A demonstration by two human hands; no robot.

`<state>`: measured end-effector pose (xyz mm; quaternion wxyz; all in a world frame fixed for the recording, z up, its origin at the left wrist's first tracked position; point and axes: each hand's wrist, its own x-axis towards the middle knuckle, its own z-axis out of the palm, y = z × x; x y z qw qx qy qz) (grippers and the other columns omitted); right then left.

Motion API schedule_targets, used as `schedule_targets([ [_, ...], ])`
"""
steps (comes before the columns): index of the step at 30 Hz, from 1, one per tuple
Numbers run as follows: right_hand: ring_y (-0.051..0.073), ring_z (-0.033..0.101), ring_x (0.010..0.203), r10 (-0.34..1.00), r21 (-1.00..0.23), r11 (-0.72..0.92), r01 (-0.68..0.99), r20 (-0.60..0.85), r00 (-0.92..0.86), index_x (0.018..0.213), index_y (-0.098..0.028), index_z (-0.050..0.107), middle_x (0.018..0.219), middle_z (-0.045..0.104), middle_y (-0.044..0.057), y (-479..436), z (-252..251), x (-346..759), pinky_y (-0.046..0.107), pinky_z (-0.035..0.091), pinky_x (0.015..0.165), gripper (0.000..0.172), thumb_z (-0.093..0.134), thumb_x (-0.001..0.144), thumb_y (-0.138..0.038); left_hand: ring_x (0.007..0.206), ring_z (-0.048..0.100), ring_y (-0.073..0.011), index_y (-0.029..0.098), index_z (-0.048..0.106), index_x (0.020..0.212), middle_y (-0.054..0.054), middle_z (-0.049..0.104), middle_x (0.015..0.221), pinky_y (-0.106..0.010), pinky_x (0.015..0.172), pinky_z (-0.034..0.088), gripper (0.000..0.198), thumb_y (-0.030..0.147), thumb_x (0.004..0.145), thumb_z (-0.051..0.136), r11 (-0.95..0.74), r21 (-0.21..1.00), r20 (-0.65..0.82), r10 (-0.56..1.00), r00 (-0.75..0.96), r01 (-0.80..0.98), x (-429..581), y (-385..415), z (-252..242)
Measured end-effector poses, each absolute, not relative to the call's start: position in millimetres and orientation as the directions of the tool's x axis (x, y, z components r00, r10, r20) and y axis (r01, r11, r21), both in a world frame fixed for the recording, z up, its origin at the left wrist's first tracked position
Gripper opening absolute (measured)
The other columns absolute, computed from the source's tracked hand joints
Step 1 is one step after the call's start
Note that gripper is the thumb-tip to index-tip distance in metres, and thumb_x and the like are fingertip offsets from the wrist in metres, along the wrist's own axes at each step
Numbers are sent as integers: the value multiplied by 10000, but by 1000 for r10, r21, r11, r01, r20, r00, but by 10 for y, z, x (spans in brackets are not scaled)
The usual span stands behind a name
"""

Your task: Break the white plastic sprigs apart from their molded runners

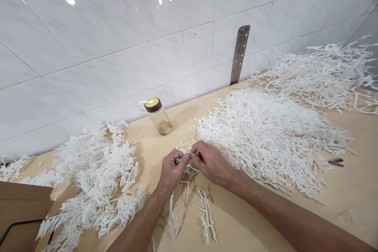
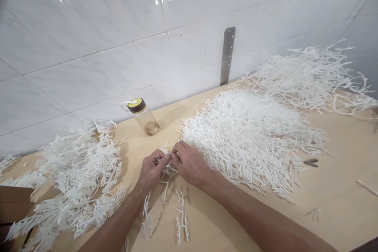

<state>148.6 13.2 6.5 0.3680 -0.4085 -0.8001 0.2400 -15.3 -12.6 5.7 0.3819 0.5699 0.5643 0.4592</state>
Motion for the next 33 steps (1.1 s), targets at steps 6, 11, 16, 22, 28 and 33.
schedule_targets([
  [6, 142, 547, 666, 825, -733, 531, 425, 333, -456, 880, -193, 565, 760, 629, 8, 164, 97, 1540, 271, 404, 626, 83, 487, 908, -189, 538, 429, -104, 173, 527, 607, 16, 475, 618, -217, 487, 346, 416, 525, 761, 683, -1, 980, 4, 1000, -14, 200, -175, -123, 63],
  [11, 137, 592, 635, 860, -824, 438, 361, 266, -436, 906, -196, 619, 738, 666, -3, 179, 170, 1585, 254, 435, 594, 86, 544, 894, -236, 583, 446, -117, 172, 537, 647, 7, 498, 634, -226, 531, 369, 386, 508, 788, 665, -13, 983, 7, 1000, 29, 186, -199, -128, 72],
  [16, 168, 640, 744, 823, -769, 513, 381, 317, -471, 888, -204, 686, 839, 722, 25, 152, 190, 1574, 297, 465, 695, 165, 530, 881, -149, 613, 451, -133, 188, 516, 667, 14, 475, 637, -234, 556, 377, 344, 472, 822, 634, -81, 963, 75, 997, 31, 257, -196, -153, 117],
  [22, 172, 618, 751, 817, -697, 557, 452, 363, -447, 845, -194, 666, 828, 695, 36, 135, 171, 1563, 312, 451, 702, 200, 492, 899, -112, 654, 476, -147, 193, 530, 668, 8, 484, 670, -245, 588, 385, 292, 407, 848, 613, -173, 892, 164, 985, 58, 418, -197, -145, 140],
  [28, 179, 587, 741, 826, -658, 562, 501, 411, -386, 844, -188, 611, 812, 650, 43, 122, 100, 1514, 318, 431, 685, 164, 480, 932, -143, 699, 506, -149, 185, 576, 673, 4, 522, 689, -256, 659, 392, 281, 378, 875, 589, -228, 856, 237, 971, 39, 464, -192, -140, 125],
  [33, 158, 580, 730, 814, -685, 579, 443, 457, -358, 863, -180, 596, 838, 622, 44, 100, 75, 1483, 299, 435, 677, 161, 463, 949, -152, 724, 529, -159, 173, 626, 659, -9, 545, 705, -265, 672, 414, 308, 420, 843, 633, -210, 892, 216, 976, 30, 401, -182, -136, 101],
])
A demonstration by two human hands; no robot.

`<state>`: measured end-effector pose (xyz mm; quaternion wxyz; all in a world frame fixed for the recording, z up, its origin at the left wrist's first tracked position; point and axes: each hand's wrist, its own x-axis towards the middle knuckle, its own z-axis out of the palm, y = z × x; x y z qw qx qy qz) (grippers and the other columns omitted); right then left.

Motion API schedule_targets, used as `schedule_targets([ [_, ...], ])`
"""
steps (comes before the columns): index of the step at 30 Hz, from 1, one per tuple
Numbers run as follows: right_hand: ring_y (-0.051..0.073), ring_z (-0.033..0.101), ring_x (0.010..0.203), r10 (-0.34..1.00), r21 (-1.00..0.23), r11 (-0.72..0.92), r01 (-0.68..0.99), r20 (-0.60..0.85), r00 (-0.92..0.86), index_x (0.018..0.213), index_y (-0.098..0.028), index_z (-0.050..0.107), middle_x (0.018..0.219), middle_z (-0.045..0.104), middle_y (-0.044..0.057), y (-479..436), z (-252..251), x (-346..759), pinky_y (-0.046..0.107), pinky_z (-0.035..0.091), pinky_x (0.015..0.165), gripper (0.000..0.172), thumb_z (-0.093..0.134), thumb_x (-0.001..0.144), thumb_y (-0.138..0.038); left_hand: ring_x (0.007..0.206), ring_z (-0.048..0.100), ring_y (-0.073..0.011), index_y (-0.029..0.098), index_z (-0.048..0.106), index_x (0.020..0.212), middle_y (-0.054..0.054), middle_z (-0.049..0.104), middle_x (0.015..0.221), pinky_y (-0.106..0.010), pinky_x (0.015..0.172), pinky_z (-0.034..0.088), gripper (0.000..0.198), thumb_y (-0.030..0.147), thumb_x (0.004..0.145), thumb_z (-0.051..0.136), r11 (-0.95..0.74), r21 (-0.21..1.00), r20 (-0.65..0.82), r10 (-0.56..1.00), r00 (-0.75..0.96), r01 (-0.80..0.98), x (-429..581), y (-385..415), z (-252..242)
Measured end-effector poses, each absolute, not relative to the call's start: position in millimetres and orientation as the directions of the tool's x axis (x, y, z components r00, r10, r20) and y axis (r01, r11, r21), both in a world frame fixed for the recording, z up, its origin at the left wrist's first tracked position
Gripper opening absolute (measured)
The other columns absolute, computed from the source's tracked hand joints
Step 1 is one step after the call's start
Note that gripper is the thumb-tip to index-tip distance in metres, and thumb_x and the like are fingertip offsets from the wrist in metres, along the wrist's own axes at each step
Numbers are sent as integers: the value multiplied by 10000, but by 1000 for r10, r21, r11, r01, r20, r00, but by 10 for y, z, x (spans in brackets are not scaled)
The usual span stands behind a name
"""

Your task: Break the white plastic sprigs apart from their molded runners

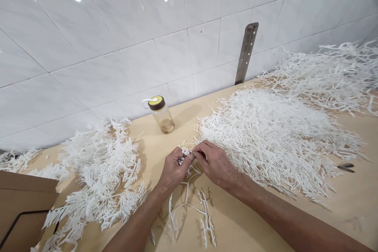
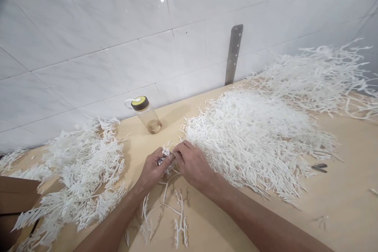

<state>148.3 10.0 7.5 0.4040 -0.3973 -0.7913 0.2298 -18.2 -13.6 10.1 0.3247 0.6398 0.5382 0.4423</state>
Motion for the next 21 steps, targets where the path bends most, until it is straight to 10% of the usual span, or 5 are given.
schedule_targets([
  [10, 163, 569, 737, 751, -551, 657, 514, 422, -508, 850, -175, 591, 835, 623, 43, 99, 104, 1512, 290, 395, 644, 156, 480, 918, -90, 654, 595, -185, 141, 703, 732, -56, 654, 703, -292, 607, 456, 325, 465, 753, 720, 89, 985, -111, 984, 142, 150, -243, -108, 182],
  [21, 164, 541, 662, 866, -571, 459, 681, 458, -200, 777, -184, 534, 755, 596, 28, 282, 18, 1573, 281, 382, 604, 136, 508, 860, -80, 813, 588, -193, 151, 718, 748, -54, 641, 834, -289, 744, 461, 334, 484, 779, 700, -104, 952, 31, 969, 246, 289, -269, -95, 254],
])
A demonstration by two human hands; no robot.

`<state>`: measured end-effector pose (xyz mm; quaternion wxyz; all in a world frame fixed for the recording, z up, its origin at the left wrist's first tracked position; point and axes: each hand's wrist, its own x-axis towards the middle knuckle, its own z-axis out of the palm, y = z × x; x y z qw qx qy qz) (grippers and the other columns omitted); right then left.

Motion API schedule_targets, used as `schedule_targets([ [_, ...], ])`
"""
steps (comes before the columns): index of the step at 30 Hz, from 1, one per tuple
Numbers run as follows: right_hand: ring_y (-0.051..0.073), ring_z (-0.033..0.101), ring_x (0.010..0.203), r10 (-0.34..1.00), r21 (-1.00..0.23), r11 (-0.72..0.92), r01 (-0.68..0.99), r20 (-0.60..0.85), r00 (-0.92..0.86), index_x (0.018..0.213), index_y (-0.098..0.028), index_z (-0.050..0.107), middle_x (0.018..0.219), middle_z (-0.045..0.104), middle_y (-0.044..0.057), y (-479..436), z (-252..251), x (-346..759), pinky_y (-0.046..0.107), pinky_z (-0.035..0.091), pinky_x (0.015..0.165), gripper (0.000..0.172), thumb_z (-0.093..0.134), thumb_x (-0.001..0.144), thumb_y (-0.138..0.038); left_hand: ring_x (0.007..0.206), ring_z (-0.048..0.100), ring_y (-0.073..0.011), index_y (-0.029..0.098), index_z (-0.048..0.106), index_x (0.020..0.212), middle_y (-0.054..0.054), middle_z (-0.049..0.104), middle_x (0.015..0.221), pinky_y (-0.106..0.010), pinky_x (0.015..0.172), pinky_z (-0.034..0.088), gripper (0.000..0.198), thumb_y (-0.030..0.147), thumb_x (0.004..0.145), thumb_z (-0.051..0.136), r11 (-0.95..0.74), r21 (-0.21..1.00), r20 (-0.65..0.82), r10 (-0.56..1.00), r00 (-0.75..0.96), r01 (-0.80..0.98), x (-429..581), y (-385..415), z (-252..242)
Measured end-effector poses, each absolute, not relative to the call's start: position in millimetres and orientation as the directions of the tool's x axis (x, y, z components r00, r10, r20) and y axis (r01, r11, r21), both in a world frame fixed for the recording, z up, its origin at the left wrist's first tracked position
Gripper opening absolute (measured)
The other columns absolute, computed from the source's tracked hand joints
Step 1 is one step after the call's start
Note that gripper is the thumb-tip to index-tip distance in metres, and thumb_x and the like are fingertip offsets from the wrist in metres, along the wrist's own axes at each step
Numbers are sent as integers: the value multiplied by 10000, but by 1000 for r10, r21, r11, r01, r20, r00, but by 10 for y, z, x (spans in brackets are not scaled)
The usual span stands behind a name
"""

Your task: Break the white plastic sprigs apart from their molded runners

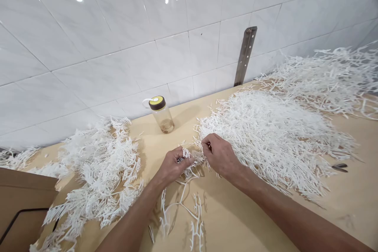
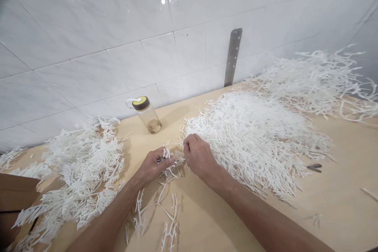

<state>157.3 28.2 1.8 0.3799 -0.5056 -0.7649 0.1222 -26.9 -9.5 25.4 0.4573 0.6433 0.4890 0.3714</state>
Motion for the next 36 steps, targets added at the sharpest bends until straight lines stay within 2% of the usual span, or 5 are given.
schedule_targets([
  [7, 151, 598, 717, 797, -605, 603, 520, 479, -367, 1069, -182, 594, 1078, 637, 82, 209, 163, 1647, 292, 446, 681, 234, 482, 880, -101, 792, 569, -187, 139, 698, 870, -57, 653, 841, -286, 717, 463, 350, 479, 789, 694, -24, 972, -31, 974, 225, 236, -376, -58, 187],
  [12, 177, 624, 845, 702, -548, 689, 475, 341, -625, 985, -191, 643, 981, 671, 53, 188, 110, 1612, 301, 447, 767, 191, 511, 879, -103, 669, 513, -137, 135, 640, 820, -20, 573, 721, -244, 613, 406, 359, 493, 806, 673, 49, 992, -74, 973, 219, 121, -434, -45, 144],
  [16, 172, 609, 774, 775, -482, 626, 613, 298, -558, 901, -169, 664, 888, 654, 62, 229, 87, 1632, 284, 427, 685, 222, 473, 881, -58, 596, 450, -98, 154, 578, 782, 14, 523, 677, -214, 550, 346, 344, 475, 784, 701, 97, 995, -98, 986, 136, 16, -442, -22, 146],
  [23, 136, 577, 653, 860, -722, 488, 491, 301, -412, 813, -183, 654, 773, 655, 15, 238, 213, 1687, 255, 422, 621, 119, 555, 844, -126, 546, 462, -93, 133, 630, 772, 3, 543, 640, -217, 511, 328, 369, 486, 747, 736, 145, 988, -139, 985, 105, -48, -465, 2, 156],
  [36, 161, 604, 815, 578, -674, 656, 340, 159, -800, 859, -195, 678, 867, 688, 29, 15, 169, 1600, 270, 429, 747, 137, 557, 855, -130, 457, 448, -63, 149, 637, 748, 41, 523, 566, -200, 462, 362, 318, 406, 682, 814, 233, 945, -219, 972, 84, -231, -422, -9, 140],
])
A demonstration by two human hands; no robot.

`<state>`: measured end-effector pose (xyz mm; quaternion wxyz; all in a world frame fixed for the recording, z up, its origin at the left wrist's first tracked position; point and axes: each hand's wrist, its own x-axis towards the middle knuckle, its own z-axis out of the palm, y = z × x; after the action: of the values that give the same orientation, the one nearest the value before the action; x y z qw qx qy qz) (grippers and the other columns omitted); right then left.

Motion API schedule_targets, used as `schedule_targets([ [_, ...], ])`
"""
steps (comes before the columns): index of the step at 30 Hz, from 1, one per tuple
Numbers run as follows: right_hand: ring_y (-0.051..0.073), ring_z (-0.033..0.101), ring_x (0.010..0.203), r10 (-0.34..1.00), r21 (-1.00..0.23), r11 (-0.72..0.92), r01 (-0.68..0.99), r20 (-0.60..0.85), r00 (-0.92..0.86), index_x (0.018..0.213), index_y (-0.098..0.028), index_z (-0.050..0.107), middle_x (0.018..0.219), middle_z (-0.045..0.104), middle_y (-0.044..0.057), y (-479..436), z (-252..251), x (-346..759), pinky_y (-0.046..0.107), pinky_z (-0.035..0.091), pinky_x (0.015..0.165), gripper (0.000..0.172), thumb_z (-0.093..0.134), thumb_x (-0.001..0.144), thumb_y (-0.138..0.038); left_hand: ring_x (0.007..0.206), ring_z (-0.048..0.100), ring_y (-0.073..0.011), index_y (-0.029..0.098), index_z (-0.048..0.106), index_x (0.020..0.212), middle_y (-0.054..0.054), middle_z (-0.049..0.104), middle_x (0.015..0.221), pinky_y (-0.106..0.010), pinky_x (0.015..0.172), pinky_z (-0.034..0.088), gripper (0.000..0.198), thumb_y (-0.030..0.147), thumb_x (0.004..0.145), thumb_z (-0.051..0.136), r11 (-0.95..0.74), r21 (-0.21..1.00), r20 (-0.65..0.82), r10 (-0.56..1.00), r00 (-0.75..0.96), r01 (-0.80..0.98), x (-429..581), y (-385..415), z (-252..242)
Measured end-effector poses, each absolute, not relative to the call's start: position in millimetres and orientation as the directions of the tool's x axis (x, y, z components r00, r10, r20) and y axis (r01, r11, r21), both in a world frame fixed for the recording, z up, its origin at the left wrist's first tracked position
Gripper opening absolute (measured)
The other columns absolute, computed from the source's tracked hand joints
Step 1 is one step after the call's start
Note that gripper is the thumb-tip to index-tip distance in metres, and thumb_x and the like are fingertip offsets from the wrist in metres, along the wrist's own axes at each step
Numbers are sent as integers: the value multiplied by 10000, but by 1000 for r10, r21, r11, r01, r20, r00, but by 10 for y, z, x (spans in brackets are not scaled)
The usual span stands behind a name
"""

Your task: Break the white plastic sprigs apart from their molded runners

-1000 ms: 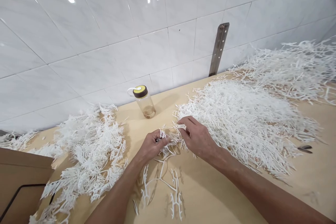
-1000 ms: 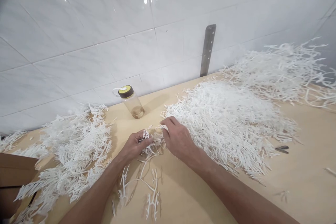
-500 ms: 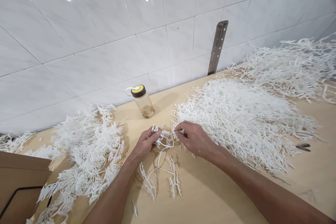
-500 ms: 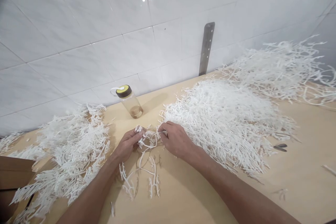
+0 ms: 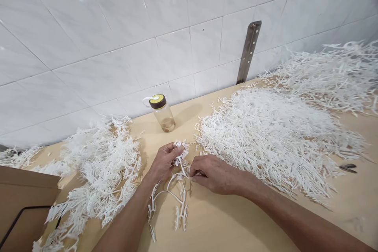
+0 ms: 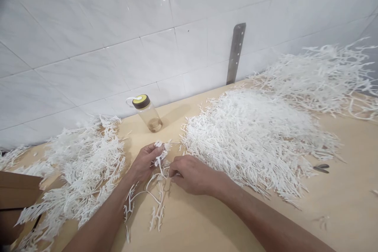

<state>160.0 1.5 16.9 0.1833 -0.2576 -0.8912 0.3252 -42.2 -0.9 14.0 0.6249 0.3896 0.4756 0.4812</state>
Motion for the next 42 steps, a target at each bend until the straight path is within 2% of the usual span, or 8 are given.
schedule_targets([
  [7, 133, 583, 657, 699, -723, 575, 382, 192, -689, 785, -210, 684, 733, 688, -8, 116, 395, 1714, 257, 421, 638, 197, 528, 906, -213, 551, 499, -89, 132, 653, 806, 1, 566, 653, -213, 536, 394, 360, 478, 757, 738, 227, 965, -201, 962, 186, -131, -365, -57, 194],
  [11, 129, 564, 608, 840, -758, 487, 434, 272, -469, 799, -199, 679, 722, 677, 4, 182, 412, 1730, 257, 429, 583, 186, 538, 902, -260, 589, 490, -104, 143, 616, 803, -6, 559, 689, -228, 568, 389, 347, 483, 803, 687, 191, 978, -165, 954, 250, -84, -346, -73, 201],
  [14, 128, 578, 640, 865, -783, 480, 395, 349, -360, 883, -198, 676, 813, 688, 21, 193, 383, 1722, 257, 461, 601, 136, 554, 890, -258, 638, 492, -118, 142, 601, 790, -15, 547, 727, -241, 605, 388, 328, 463, 828, 660, 145, 989, -132, 942, 309, -18, -339, -85, 193],
  [18, 121, 591, 666, 823, -774, 538, 335, 396, -407, 939, -191, 668, 907, 686, 41, 174, 342, 1713, 257, 480, 626, 132, 566, 881, -250, 619, 444, -115, 156, 549, 752, 4, 490, 694, -246, 588, 355, 316, 447, 857, 616, 86, 994, -102, 937, 333, 63, -324, -100, 174],
  [24, 165, 652, 812, 854, -832, 437, 341, 265, -448, 1018, -191, 679, 995, 720, 59, 192, 312, 1707, 287, 510, 703, 211, 531, 907, -293, 644, 420, -128, 173, 516, 722, 5, 472, 710, -259, 609, 347, 284, 406, 877, 562, -4, 984, -52, 948, 314, 178, -261, -136, 215],
  [28, 150, 644, 761, 807, -829, 465, 310, 254, -533, 949, -202, 714, 908, 733, 30, 189, 337, 1695, 281, 493, 706, 190, 535, 893, -239, 693, 435, -143, 178, 503, 704, -5, 475, 737, -260, 642, 358, 266, 378, 875, 545, -53, 970, -25, 949, 314, 239, -217, -162, 258],
  [37, 126, 557, 616, 843, -810, 433, 395, 209, -496, 815, -184, 673, 693, 662, -5, 178, 339, 1682, 242, 401, 566, 178, 521, 889, -238, 664, 434, -139, 184, 490, 678, 5, 476, 681, -250, 622, 357, 293, 393, 877, 542, -73, 960, -12, 954, 300, 272, -204, -156, 212],
  [42, 134, 572, 667, 842, -772, 459, 439, 220, -493, 838, -180, 675, 754, 681, 10, 163, 366, 1672, 251, 403, 607, 170, 514, 886, -201, 659, 418, -137, 184, 493, 696, 5, 464, 691, -250, 609, 346, 299, 401, 899, 518, -103, 952, 19, 960, 280, 287, -197, -156, 185],
])
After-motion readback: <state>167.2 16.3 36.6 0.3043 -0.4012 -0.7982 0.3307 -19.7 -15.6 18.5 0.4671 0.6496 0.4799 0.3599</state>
